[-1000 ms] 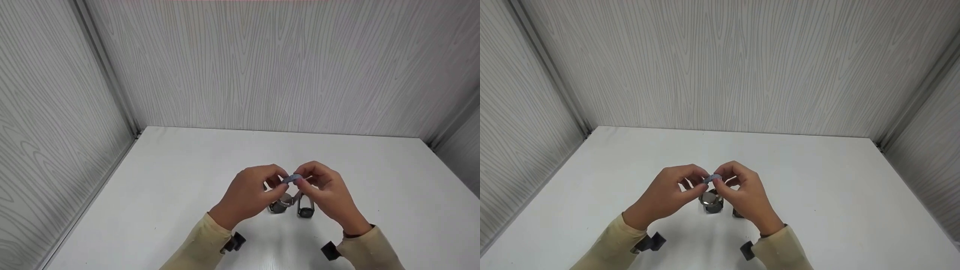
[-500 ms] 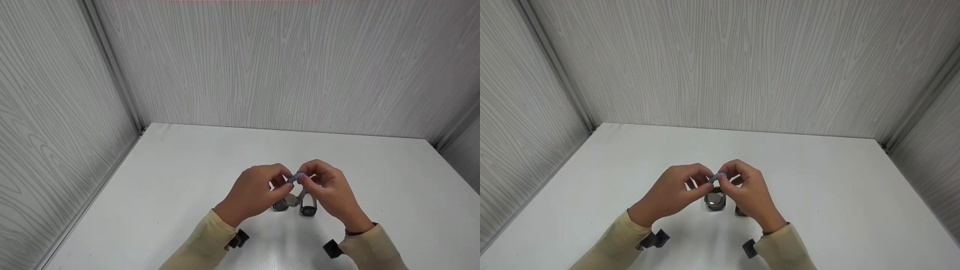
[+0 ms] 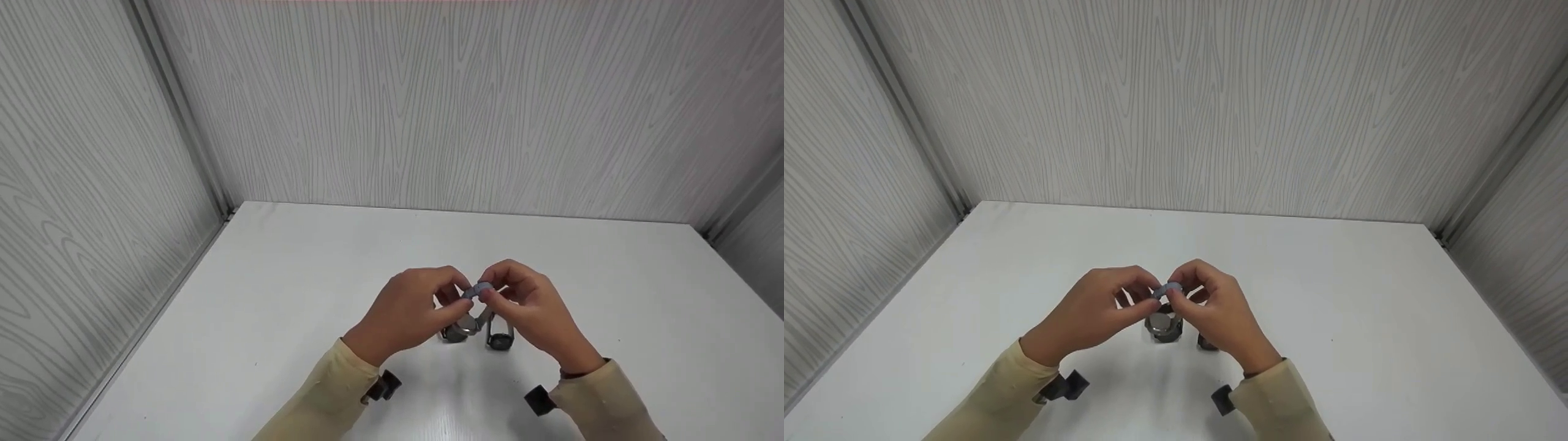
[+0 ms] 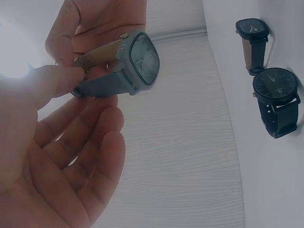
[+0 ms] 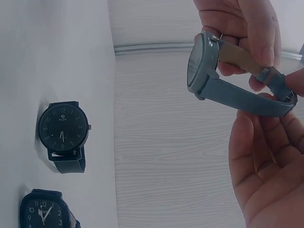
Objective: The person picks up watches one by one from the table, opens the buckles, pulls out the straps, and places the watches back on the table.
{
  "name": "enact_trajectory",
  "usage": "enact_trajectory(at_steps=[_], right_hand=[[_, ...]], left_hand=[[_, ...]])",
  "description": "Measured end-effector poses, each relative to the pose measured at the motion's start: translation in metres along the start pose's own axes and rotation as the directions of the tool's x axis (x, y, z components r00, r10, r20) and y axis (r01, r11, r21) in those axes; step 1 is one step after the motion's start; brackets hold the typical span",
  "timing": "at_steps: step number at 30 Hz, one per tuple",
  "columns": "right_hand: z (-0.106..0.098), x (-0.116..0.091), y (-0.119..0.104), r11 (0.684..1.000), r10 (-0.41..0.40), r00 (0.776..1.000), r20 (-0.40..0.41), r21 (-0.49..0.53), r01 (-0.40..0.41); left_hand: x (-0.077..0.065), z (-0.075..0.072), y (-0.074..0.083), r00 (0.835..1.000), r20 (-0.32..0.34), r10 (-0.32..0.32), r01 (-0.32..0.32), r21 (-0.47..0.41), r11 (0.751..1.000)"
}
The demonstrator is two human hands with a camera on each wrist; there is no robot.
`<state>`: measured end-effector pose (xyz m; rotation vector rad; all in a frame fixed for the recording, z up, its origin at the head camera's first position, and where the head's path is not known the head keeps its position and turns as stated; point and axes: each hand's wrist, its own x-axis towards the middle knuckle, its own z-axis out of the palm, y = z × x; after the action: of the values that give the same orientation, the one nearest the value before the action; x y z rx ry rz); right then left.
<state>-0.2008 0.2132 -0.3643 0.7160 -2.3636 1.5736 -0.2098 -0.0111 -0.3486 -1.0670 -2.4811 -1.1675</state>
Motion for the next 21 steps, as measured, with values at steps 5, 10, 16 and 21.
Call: enact_trajectory(at_steps=[5, 10, 16, 21], right_hand=[[0.0, 0.0, -0.0005, 1.0, 0.006, 1.0, 0.001, 0.004, -0.006], [0.0, 0.0004, -0.0003, 1.0, 0.003, 1.0, 0.017, 0.013, -0.003], [-0.0023, -0.0002, -0.0018, 0.997, 0.01, 1.0, 0.021, 0.08, -0.012], [-0.0029, -0.0003, -0.0016, 0.993, 0.026, 1.0, 0.005, 0.113, -0.026]], left_hand=[[-0.0006, 0.0003, -0.0007, 1.0, 0.008, -0.002, 0.002, 0.006, 1.0], [-0.0014, -0.0001, -0.0017, 1.0, 0.015, -0.004, 0.004, -0.003, 1.0], [0.0002, -0.0022, 0.0, 1.0, 0.021, 0.011, -0.011, -0.02, 1.0], [0.0005, -0.0022, -0.0016, 0.999, 0.037, 0.016, -0.015, -0.034, 0.999]])
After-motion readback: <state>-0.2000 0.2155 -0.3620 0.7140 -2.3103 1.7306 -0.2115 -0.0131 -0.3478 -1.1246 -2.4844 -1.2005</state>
